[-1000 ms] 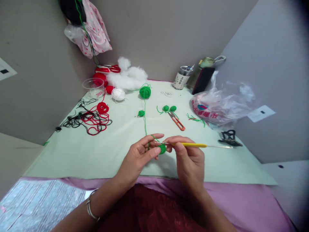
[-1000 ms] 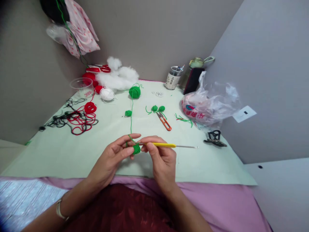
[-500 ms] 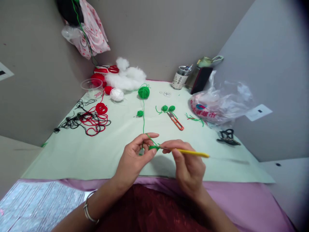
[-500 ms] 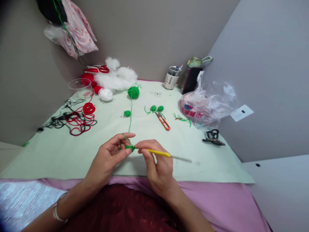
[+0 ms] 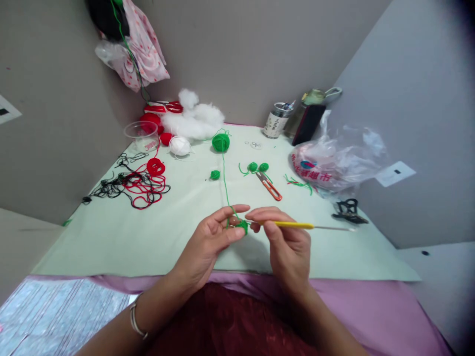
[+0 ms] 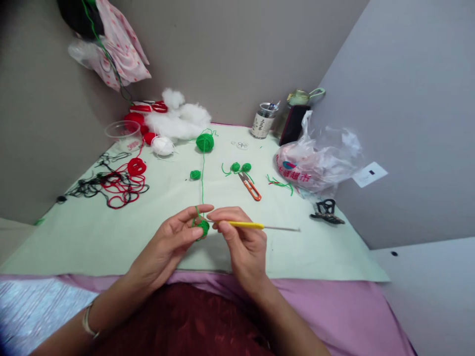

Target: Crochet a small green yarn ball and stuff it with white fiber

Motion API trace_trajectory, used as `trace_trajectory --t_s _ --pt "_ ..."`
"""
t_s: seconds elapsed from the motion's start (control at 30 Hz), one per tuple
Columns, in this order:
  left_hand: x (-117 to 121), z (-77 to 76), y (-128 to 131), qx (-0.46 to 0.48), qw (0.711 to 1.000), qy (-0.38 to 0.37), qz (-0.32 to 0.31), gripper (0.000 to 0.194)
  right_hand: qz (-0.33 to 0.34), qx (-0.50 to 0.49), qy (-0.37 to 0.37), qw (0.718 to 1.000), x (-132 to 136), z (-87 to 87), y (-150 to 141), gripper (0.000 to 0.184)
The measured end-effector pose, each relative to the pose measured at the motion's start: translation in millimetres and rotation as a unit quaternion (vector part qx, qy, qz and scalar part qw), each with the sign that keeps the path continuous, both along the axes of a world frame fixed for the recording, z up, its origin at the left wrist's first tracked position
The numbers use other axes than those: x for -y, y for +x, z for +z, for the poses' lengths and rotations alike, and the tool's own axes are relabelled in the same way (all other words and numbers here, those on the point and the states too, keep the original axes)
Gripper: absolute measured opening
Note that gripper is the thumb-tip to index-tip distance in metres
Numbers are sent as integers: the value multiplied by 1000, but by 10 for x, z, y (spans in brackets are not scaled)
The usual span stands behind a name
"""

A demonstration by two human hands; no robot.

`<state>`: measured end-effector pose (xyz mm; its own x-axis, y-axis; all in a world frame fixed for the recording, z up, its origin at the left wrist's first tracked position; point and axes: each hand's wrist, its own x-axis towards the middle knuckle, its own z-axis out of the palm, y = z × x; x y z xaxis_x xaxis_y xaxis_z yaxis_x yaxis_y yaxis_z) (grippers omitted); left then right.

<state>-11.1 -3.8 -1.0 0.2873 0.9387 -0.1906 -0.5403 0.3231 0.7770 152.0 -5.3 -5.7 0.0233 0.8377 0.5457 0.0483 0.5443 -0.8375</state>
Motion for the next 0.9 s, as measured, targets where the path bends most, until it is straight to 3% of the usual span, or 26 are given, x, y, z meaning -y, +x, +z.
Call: trace_trajectory --t_s 0.1,0.2,0.27,0.33,0.4,0.5,0.57,0.7,0.9 --pt "22 -20 49 -43 998 43 33 36 -11 40 16 999 6 -15 -28 22" --pt "28 -36 86 -33 997 37 62 40 -62 139 91 984 44 -96 -34 29" --pt "14 -35 82 5 999 -5 35 41 -88 206 166 960 58 -150 -26 35" --pt "-12 -29 52 45 998 -51 -16 38 -96 200 180 958 52 -166 -10 36" --pt "-39 -22 11 72 994 -70 -37 34 -87 116 109 983 29 -137 6 30" --pt "-53 -15 -21 65 997 -43 -9 32 -23 -15 -12 1000 -12 -62 13 23" --pt "-37 -22 -16 33 999 -4 -3 30 16 -33 -35 999 -28 -35 7 20" --pt "10 -60 -10 -45 997 63 -13 29 23 -23 -65 997 -33 -63 15 17" --pt "24 -72 -62 -74 994 80 -5 30 89 -125 -138 978 -60 -75 74 21"
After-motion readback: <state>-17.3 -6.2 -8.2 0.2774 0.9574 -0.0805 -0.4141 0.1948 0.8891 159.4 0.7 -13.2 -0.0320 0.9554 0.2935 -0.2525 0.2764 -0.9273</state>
